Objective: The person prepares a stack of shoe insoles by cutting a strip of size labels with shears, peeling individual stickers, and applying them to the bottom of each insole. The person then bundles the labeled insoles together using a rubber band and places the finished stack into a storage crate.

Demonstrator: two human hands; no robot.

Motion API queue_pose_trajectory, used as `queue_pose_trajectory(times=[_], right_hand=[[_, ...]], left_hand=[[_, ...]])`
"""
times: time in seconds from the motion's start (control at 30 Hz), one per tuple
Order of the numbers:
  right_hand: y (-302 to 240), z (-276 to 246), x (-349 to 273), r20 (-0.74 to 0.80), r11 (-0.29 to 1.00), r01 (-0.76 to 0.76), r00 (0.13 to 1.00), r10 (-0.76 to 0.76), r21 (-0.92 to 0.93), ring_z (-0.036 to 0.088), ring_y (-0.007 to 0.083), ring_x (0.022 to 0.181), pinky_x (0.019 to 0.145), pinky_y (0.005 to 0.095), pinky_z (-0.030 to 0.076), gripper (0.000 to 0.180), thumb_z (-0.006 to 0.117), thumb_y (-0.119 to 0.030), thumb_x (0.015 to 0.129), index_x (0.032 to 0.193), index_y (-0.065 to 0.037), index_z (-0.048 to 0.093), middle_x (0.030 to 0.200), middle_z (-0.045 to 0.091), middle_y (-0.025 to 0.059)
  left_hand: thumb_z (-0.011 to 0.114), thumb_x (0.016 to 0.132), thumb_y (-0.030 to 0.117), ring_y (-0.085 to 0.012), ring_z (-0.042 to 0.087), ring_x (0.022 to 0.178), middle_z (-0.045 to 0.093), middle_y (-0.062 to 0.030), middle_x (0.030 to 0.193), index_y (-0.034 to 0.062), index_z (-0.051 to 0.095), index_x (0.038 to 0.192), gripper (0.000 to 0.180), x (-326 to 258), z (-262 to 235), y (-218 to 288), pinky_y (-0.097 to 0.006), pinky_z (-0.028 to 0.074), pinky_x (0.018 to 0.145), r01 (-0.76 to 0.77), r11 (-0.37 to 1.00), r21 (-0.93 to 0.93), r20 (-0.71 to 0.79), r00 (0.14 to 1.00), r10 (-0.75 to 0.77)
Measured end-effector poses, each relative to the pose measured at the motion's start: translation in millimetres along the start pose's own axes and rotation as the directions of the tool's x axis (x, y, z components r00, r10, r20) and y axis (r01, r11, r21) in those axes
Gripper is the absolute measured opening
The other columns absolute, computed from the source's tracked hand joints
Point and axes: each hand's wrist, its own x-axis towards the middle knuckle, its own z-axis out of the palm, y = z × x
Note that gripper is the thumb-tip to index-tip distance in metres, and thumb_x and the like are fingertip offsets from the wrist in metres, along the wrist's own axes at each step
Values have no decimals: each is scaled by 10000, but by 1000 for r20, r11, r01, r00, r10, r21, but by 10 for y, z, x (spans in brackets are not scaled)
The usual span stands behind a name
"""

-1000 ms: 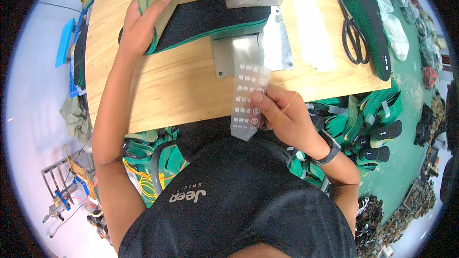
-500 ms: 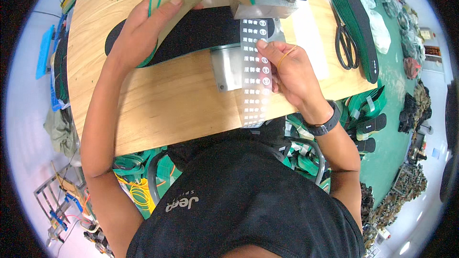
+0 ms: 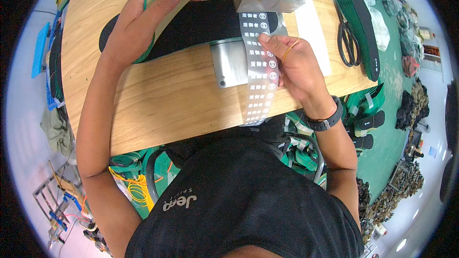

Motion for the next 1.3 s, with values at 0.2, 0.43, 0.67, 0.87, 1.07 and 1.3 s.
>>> queue_pose_trajectory(times=[0.2, 0.43, 0.67, 0.87, 1.07, 1.3], right_hand=[[8, 0, -7, -15, 1000, 10, 1000, -9, 16, 459, 74, 385, 329, 208, 331, 291, 648, -259, 881, 720, -17, 627, 563, 569, 35], [12, -37, 5, 10, 1000, -3, 1000, 2, 17, 473, 72, 396, 326, 207, 337, 283, 647, -251, 882, 724, -17, 630, 561, 571, 32], [39, -9, 42, 4, 998, 39, 999, -39, 52, 442, 71, 384, 335, 209, 331, 288, 627, -232, 897, 700, -21, 613, 545, 560, 31], [54, 24, 24, -8, 996, 71, 997, -70, 55, 425, 75, 379, 346, 212, 322, 306, 592, -235, 918, 705, -16, 599, 545, 562, 42], [79, 15, -26, -2, 989, 105, 994, -105, 104, 430, 87, 379, 354, 216, 333, 281, 565, -196, 922, 709, -12, 579, 537, 556, 50], [134, 15, -78, 10, 979, 193, 981, -194, 63, 450, 82, 405, 372, 220, 351, 234, 554, -146, 909, 722, -7, 575, 539, 550, 40]], left_hand=[[458, 961, 393, -152, 543, 939, 635, -68, 986, 64, 646, 1082, 397, -2, 1, -1, -259, 386, 892, 77, 997, -3, 0, 997, -77], [462, 967, 369, -126, 531, 905, 632, -48, 975, 53, 640, 1091, 384, -3, -17, 46, -249, 400, 845, -24, 1000, 17, 31, 999, 23], [446, 985, 242, -113, 541, 861, 639, -67, 978, 39, 604, 1142, 301, -7, -8, -75, -246, 421, 786, -30, 986, -163, 111, 993, 48], [687, 824, 327, -234, 607, 909, 648, -123, 1023, 43, 590, 1165, 454, -50, 104, 35, -304, 450, 858, 47, 964, 261, 104, 992, -76], [869, 612, 287, -209, 557, 1077, 594, -111, 1159, 47, 502, 1243, 768, -64, 205, 35, -351, 427, 962, -131, 852, 507, 114, 990, 85], [759, 693, 222, -335, 611, 911, 644, -172, 957, 35, 595, 1110, 485, -44, 191, 67, -357, 479, 831, -145, 923, 356, 85, 989, 122]])
